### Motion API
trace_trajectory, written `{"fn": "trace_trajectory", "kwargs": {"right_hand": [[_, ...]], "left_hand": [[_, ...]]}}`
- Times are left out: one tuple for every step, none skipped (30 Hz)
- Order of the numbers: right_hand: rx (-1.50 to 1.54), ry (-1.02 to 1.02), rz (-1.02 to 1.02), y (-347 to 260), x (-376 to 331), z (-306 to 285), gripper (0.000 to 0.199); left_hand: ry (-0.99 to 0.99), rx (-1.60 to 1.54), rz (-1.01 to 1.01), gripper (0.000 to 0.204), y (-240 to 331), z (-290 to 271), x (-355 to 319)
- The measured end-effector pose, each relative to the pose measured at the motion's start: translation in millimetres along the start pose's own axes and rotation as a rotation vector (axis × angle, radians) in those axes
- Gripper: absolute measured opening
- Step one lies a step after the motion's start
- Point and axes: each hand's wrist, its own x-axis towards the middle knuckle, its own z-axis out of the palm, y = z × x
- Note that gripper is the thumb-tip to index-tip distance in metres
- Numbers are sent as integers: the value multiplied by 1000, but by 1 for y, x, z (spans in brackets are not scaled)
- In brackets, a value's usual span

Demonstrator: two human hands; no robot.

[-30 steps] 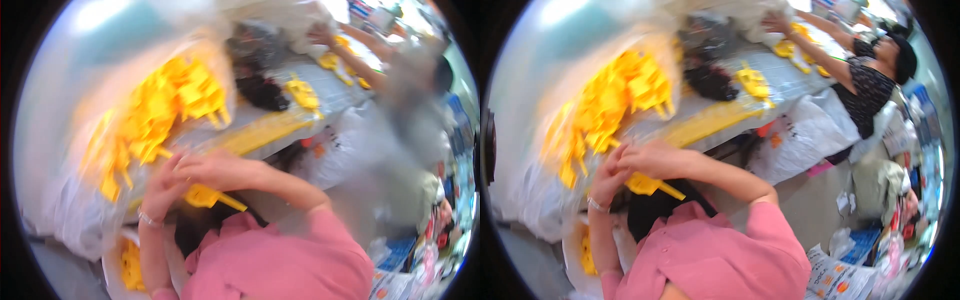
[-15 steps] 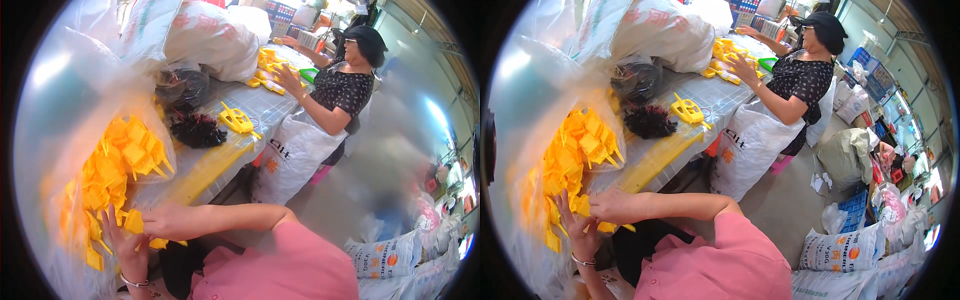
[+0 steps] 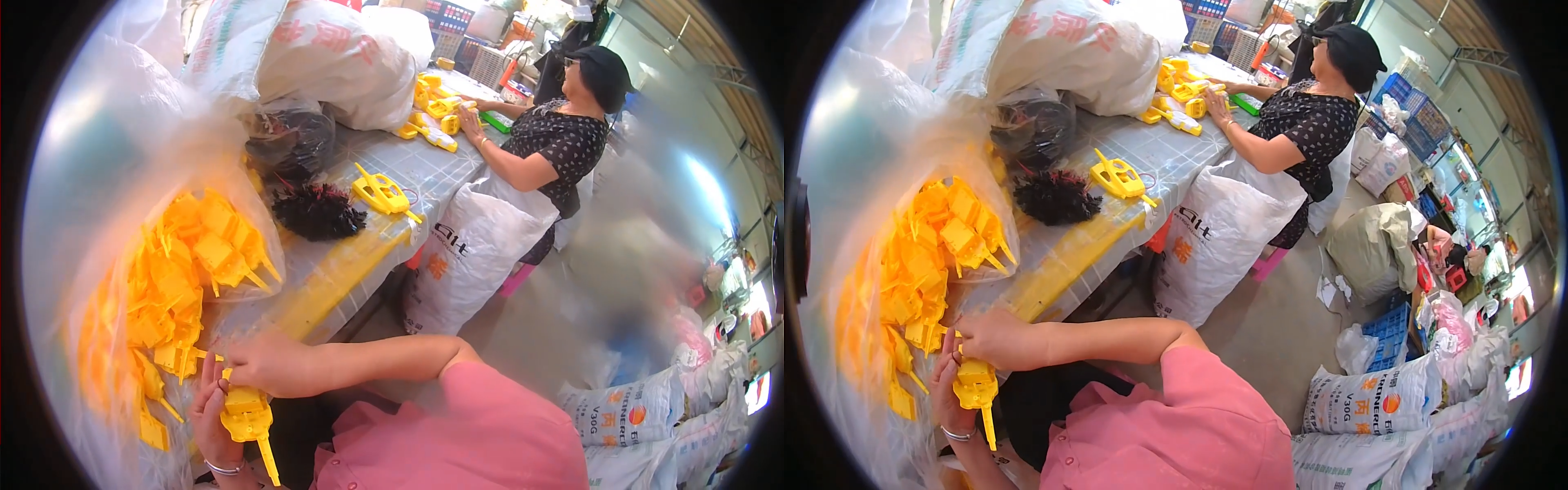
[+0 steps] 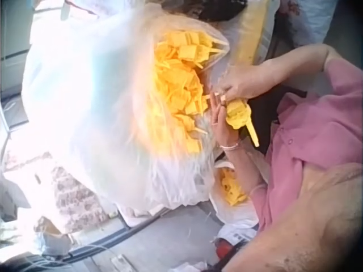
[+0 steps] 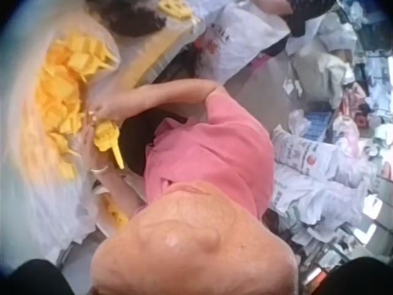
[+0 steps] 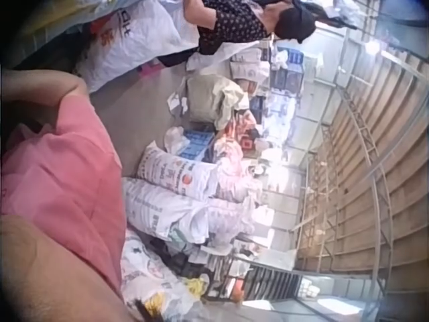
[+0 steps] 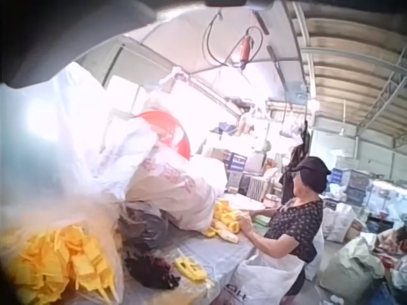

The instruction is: Assembling small black pull-cords or components into yellow plastic toy shells.

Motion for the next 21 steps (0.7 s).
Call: {"fn": "trace_trajectory", "kwargs": {"right_hand": [[-17,-11,-55,0,0,1,9],[-15,-12,-53,-1,-1,2,9],[-155,-67,-140,-5,-2,4,10],[-297,-122,-228,-8,-2,3,11],[-294,-124,-228,-10,-2,2,11],[-247,-129,-254,-12,0,1,11],[-201,-134,-280,-12,1,-1,11],[-200,-135,-280,-9,1,1,11],[-66,-86,-195,-3,0,4,10],[69,-40,-111,0,2,5,11],[210,-134,20,0,2,2,10],[213,-136,17,1,1,4,10],[314,-110,102,2,-1,6,9],[415,-84,188,3,-3,7,8],[417,-83,185,4,-5,7,8],[555,-83,220,4,-7,5,9],[693,-82,256,4,-9,4,9],[696,-85,256,5,-9,3,9],[722,-100,243,6,-9,1,11],[749,-115,230,7,-9,-1,13],[751,-117,231,10,-9,-3,13]], "left_hand": [[62,-86,-25,22,-2,1,-1],[64,-87,-27,22,-5,1,-2],[95,-7,0,23,-8,2,-2],[126,73,26,24,-12,1,-2],[158,187,63,21,-17,1,-1],[161,186,62,21,-16,0,-3],[69,379,104,20,-13,4,-4],[-24,571,145,18,-12,7,-6],[-28,510,39,14,-16,-4,-6],[-23,509,41,14,-15,0,-6],[-19,444,57,12,-12,8,-6],[-15,378,73,11,-11,13,-6],[-13,380,76,11,-13,8,-5],[11,366,37,11,-17,0,-3],[34,352,-2,10,-20,-5,-2],[39,351,-2,10,-18,-2,-2],[51,251,-34,10,-16,2,-2],[64,150,-66,11,-15,5,-1],[66,149,-68,11,-15,5,-1],[48,165,-80,11,-15,4,0],[29,182,-91,11,-15,4,-1]]}}
